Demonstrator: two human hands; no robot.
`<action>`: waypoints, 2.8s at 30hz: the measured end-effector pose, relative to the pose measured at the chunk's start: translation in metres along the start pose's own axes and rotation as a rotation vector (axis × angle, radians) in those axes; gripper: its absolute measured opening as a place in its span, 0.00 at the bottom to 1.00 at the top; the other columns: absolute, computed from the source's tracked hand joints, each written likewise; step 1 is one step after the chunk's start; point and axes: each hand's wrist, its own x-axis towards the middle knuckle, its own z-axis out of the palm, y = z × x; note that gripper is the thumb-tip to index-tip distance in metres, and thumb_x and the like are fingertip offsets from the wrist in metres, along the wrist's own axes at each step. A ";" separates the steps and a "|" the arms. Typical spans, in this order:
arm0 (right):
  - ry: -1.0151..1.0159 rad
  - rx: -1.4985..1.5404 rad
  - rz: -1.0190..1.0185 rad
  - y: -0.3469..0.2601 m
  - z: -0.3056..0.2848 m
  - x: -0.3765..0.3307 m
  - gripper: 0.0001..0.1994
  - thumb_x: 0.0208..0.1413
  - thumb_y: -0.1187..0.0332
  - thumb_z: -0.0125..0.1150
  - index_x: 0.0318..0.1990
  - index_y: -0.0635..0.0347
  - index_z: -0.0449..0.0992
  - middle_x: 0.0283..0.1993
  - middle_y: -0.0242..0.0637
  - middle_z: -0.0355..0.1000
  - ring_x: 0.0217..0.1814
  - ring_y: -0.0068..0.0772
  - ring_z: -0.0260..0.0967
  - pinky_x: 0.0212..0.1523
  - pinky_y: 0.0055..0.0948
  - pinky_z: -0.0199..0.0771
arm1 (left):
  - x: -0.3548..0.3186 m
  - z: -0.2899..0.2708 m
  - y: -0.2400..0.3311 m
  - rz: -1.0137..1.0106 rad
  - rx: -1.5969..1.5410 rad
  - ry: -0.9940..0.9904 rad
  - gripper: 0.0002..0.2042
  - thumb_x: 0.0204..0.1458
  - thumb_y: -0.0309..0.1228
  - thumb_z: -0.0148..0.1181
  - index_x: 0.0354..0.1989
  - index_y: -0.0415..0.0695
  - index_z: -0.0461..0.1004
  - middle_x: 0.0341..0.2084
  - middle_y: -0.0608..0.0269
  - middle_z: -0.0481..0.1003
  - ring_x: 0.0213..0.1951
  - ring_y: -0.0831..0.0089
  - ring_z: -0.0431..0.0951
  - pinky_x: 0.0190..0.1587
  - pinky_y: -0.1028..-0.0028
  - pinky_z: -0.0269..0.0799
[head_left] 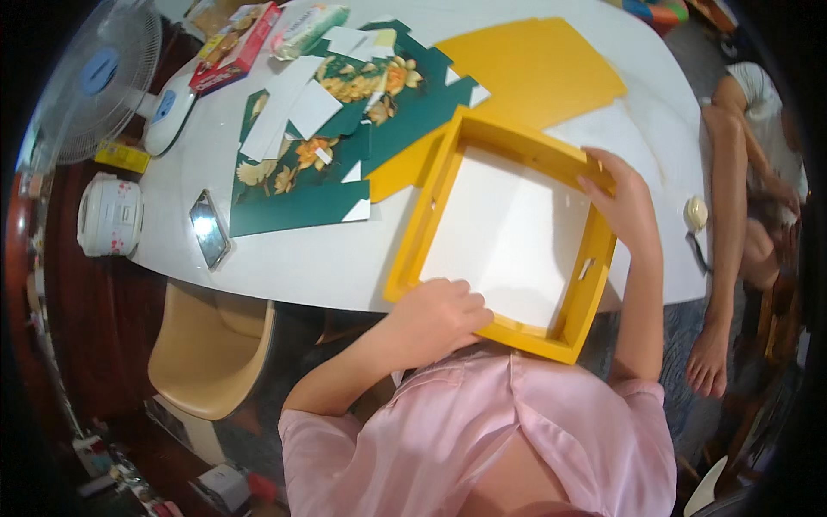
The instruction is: The person assembles a yellow box by hand by folding and interlocking cardboard pieces to create internal dividers within the box.
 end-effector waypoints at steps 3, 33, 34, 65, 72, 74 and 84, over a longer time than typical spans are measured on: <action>-0.220 0.063 0.042 0.003 -0.018 0.023 0.15 0.54 0.75 0.63 0.50 0.66 0.76 0.49 0.48 0.77 0.51 0.42 0.76 0.54 0.32 0.72 | 0.008 0.029 0.013 0.034 -0.094 0.108 0.12 0.47 0.38 0.65 0.35 0.46 0.74 0.28 0.64 0.71 0.34 0.64 0.73 0.35 0.66 0.69; -0.053 0.502 0.192 0.016 0.038 0.075 0.13 0.51 0.69 0.68 0.42 0.68 0.79 0.37 0.35 0.78 0.40 0.24 0.73 0.45 0.23 0.71 | -0.021 -0.087 -0.248 -1.116 0.601 0.714 0.13 0.57 0.38 0.55 0.44 0.45 0.79 0.33 0.49 0.80 0.37 0.51 0.80 0.41 0.58 0.75; -0.060 0.508 0.189 0.015 0.040 0.074 0.13 0.51 0.69 0.68 0.42 0.68 0.79 0.37 0.35 0.78 0.40 0.24 0.73 0.45 0.23 0.71 | -0.025 -0.084 -0.250 -1.032 0.667 0.734 0.12 0.57 0.37 0.54 0.41 0.45 0.80 0.29 0.49 0.80 0.34 0.51 0.81 0.38 0.58 0.75; -0.207 1.183 0.226 -0.052 0.016 0.036 0.15 0.62 0.59 0.57 0.40 0.64 0.78 0.26 0.28 0.71 0.18 0.14 0.60 0.16 0.15 0.57 | 0.081 -0.074 -0.058 -0.425 -1.012 0.467 0.09 0.61 0.31 0.57 0.42 0.37 0.75 0.24 0.69 0.78 0.25 0.86 0.74 0.29 0.82 0.69; -0.466 1.212 0.293 -0.053 0.018 0.032 0.17 0.64 0.55 0.55 0.45 0.62 0.77 0.28 0.24 0.72 0.19 0.11 0.60 0.17 0.14 0.56 | 0.080 -0.056 -0.063 -0.363 -1.424 0.367 0.14 0.60 0.31 0.58 0.51 0.37 0.74 0.42 0.62 0.79 0.40 0.77 0.79 0.39 0.77 0.77; -0.468 1.290 0.381 -0.057 0.024 0.030 0.18 0.64 0.55 0.55 0.47 0.62 0.76 0.29 0.24 0.73 0.20 0.11 0.62 0.17 0.14 0.57 | 0.078 -0.052 -0.065 -0.368 -1.512 0.380 0.15 0.60 0.31 0.58 0.52 0.37 0.73 0.42 0.61 0.79 0.40 0.76 0.79 0.40 0.76 0.77; -0.479 1.451 0.258 -0.064 0.020 0.024 0.14 0.65 0.61 0.54 0.47 0.64 0.75 0.40 0.31 0.76 0.42 0.18 0.72 0.44 0.19 0.71 | 0.068 -0.055 -0.058 -0.170 -1.571 0.249 0.15 0.61 0.31 0.55 0.52 0.34 0.73 0.44 0.55 0.78 0.40 0.68 0.81 0.40 0.68 0.81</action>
